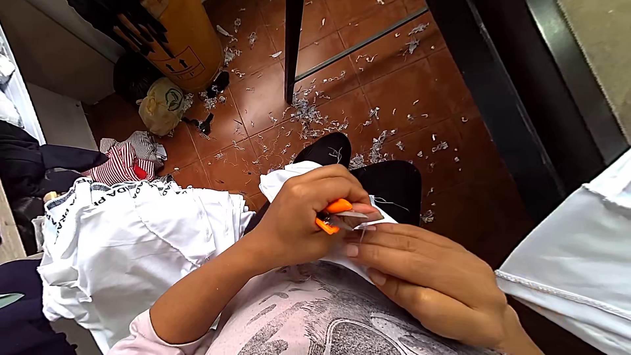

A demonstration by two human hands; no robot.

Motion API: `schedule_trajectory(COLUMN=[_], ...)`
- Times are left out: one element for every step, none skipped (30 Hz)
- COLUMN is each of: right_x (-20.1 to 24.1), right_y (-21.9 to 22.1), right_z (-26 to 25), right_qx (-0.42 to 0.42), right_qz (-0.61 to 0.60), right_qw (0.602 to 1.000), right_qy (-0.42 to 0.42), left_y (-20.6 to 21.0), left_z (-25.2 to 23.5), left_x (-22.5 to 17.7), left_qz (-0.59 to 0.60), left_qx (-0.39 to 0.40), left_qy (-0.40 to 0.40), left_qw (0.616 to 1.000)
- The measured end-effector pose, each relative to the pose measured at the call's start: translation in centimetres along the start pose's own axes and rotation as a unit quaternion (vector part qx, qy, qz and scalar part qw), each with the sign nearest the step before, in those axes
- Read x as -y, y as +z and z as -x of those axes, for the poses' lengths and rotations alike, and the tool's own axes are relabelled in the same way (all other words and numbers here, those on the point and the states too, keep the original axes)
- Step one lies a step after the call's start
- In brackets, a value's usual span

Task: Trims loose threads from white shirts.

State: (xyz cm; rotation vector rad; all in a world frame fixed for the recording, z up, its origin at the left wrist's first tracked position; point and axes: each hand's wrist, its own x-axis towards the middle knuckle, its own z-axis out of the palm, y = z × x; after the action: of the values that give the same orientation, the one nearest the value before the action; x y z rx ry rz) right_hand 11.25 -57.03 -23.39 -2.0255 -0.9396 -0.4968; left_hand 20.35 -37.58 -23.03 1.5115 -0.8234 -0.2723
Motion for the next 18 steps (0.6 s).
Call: schedule_trajectory(right_x=[0.0,0.0,0.1,0.2,0.2,0.3,0.3,0.4,0.4,0.4,0.4,0.4,0.4,0.4,0.4,0.5,0.5,0.5], right_y=[0.1,0.2,0.2,0.3,0.4,0.5,0.4,0.4,0.4,0.5,0.5,0.6,0.6,0.6,0.6,0.6,0.6,0.6], right_z=[0.0,0.1,0.2,0.4,0.5,0.5,0.6,0.7,0.7,0.7,0.7,0.7,0.6,0.6,0.5,0.5,0.4,0.4], right_qx=[0.001,-0.007,-0.02,-0.036,-0.049,-0.062,-0.072,-0.078,-0.082,-0.084,-0.084,-0.084,-0.083,-0.084,-0.083,-0.082,-0.083,-0.085], right_qz=[0.0,-0.001,0.002,0.005,0.009,0.008,0.004,-0.003,-0.011,-0.019,-0.023,-0.026,-0.025,-0.024,-0.022,-0.02,-0.018,-0.019], right_qw=[1.0,1.0,0.999,0.998,0.997,0.995,0.994,0.992,0.992,0.991,0.991,0.991,0.991,0.991,0.991,0.991,0.991,0.991], right_qy=[0.005,0.015,0.029,0.044,0.059,0.073,0.086,0.095,0.1,0.1,0.099,0.097,0.097,0.098,0.1,0.102,0.104,0.105], left_y=[0.0,-0.1,-0.3,-0.8,-1.4,-2.2,-2.8,-3.3,-3.6,-3.7,-3.6,-3.5,-3.3,-3.1,-2.9,-2.7,-2.6,-2.4], left_z=[0.0,0.0,0.2,0.4,0.7,1.0,1.4,1.7,1.9,2.0,2.1,2.1,2.0,1.9,1.8,1.8,1.7,1.7], left_x=[0.0,0.0,0.0,-0.1,-0.2,-0.4,-0.6,-0.7,-0.8,-0.8,-0.8,-0.7,-0.6,-0.5,-0.5,-0.5,-0.5,-0.4], left_qz=[0.004,0.009,0.012,0.01,-0.004,-0.034,-0.071,-0.107,-0.133,-0.147,-0.152,-0.154,-0.154,-0.148,-0.141,-0.134,-0.127,-0.12], left_qx=[0.001,-0.001,-0.001,0.009,0.026,0.046,0.065,0.083,0.105,0.127,0.146,0.156,0.161,0.164,0.164,0.164,0.162,0.157], left_qy=[-0.007,-0.019,-0.036,-0.054,-0.069,-0.08,-0.081,-0.072,-0.057,-0.046,-0.036,-0.027,-0.02,-0.011,-0.004,0.005,0.014,0.021], left_qw=[1.0,1.0,0.999,0.998,0.997,0.995,0.992,0.988,0.984,0.98,0.977,0.975,0.975,0.975,0.976,0.977,0.979,0.98])
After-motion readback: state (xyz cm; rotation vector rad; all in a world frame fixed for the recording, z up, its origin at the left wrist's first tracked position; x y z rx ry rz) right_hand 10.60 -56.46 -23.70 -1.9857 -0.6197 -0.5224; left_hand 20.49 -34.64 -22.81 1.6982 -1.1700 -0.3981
